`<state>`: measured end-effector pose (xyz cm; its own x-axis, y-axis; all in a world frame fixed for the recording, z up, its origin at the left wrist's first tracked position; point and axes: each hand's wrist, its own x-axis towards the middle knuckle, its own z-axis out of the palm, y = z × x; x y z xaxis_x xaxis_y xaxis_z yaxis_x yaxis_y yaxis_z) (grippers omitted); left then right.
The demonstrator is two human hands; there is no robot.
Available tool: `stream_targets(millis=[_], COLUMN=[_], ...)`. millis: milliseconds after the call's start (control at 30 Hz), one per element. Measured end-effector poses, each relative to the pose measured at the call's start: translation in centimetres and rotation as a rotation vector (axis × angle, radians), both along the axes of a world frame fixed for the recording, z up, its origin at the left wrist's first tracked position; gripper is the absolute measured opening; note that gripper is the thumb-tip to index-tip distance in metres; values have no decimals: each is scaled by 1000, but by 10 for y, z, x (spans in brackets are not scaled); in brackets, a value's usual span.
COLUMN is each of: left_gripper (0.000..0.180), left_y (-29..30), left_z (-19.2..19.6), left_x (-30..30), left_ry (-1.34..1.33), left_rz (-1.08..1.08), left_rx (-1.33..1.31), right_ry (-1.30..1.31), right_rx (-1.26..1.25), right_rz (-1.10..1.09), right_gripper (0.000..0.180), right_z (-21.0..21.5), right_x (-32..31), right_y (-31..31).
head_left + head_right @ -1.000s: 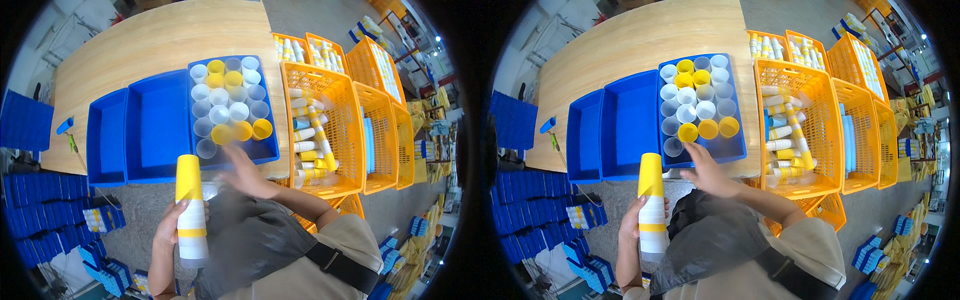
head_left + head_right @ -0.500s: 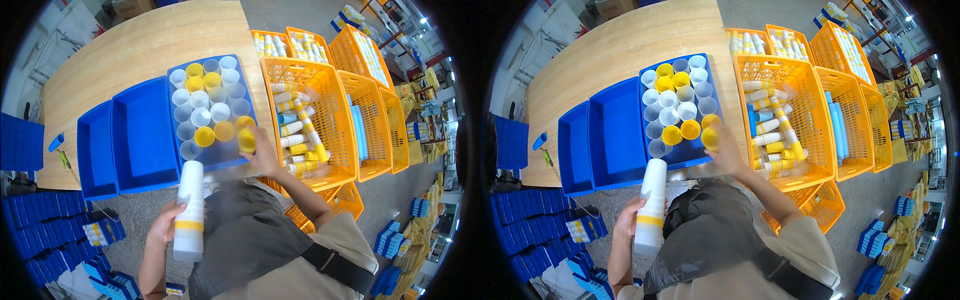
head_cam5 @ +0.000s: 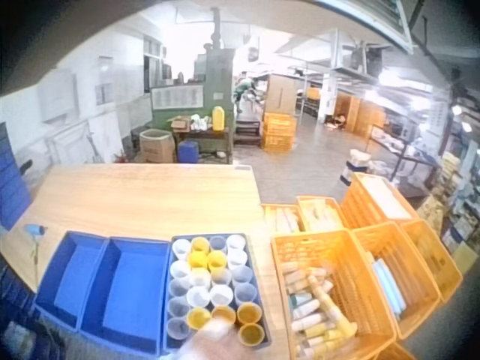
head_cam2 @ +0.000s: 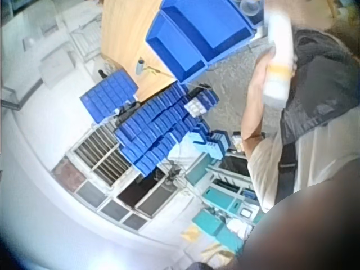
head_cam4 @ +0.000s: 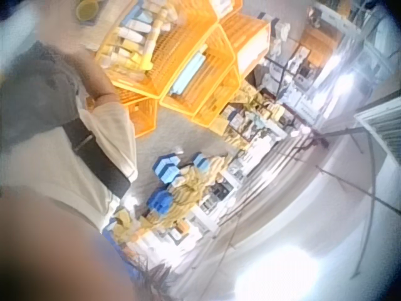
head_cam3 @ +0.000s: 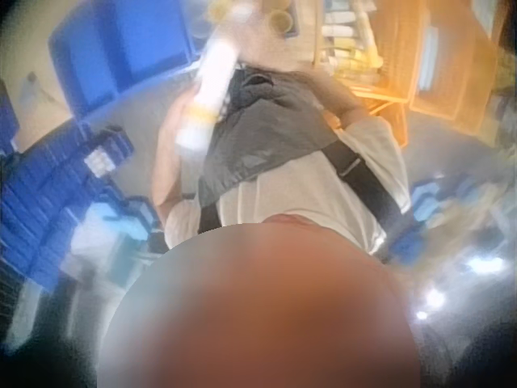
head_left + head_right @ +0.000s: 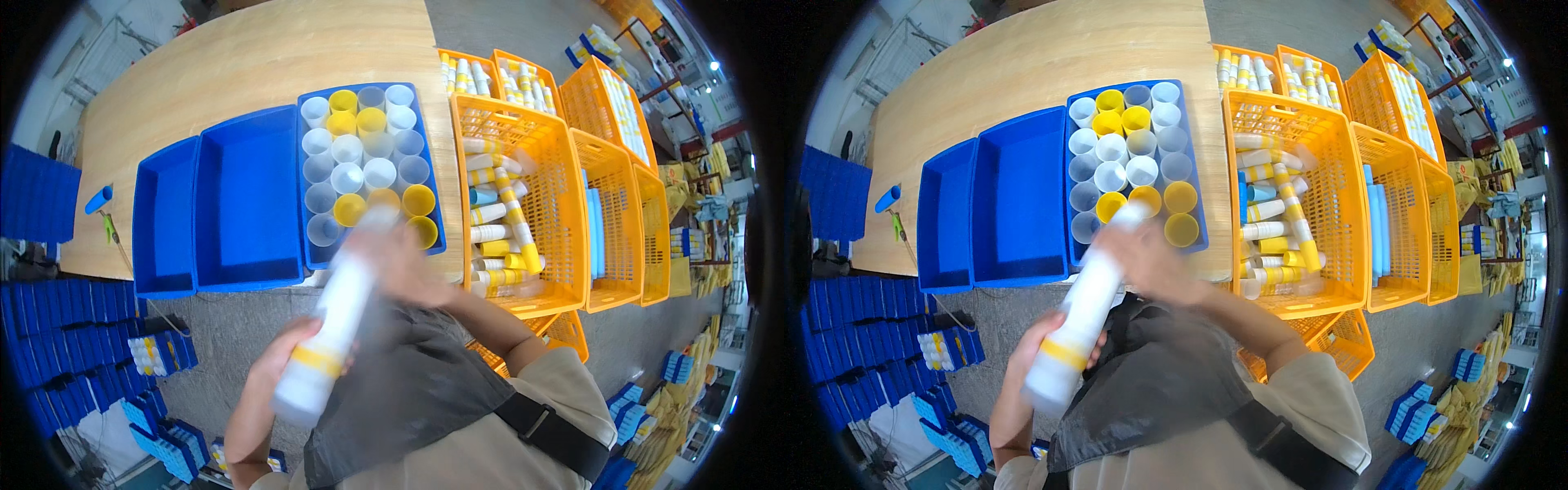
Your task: The person repeatedly picks up stacks of white and yellow plastic cups and places them one by one into blue trays. They move between a wooden table and a nearby machine, filling multiple trays and occasionally carrying them to other locations.
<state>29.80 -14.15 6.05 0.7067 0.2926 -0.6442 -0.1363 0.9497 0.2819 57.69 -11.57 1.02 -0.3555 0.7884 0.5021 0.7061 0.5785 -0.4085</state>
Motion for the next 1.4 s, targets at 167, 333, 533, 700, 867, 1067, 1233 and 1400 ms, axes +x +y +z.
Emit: stream_targets(millis=[167,333,533,700,867,1067,1233,1400], left_gripper=[69,68,56,58,81,68,63,73], left_y=[-16,-13,-14,-14,-41,-32,-27,-33], left_z=[9,-19,-28,-6,26,-8,-9,26], left_x=[-23,-4,15,6,-22,-21,8,-10], left_ry=[-199,253,174,173,-14,117,248,26], left_rz=[213,208,94,127,255,430,190,221], left_rx=[19,214,207,136,228,127,217,118], right_ry=[616,38,-145,-59,723,-16,-116,-33], right_rx=[-330,-263,59,-48,-385,-189,155,-175], right_rz=[-444,-134,375,267,-451,-5,626,127], right_gripper=[76,91,41,39,80,82,56,42], right_z=[-25,-41,-19,-17,-27,-66,-26,3], right_x=[41,13,-32,-28,25,-13,-54,-18], right_y=[24,2,-12,12,60,30,17,68])
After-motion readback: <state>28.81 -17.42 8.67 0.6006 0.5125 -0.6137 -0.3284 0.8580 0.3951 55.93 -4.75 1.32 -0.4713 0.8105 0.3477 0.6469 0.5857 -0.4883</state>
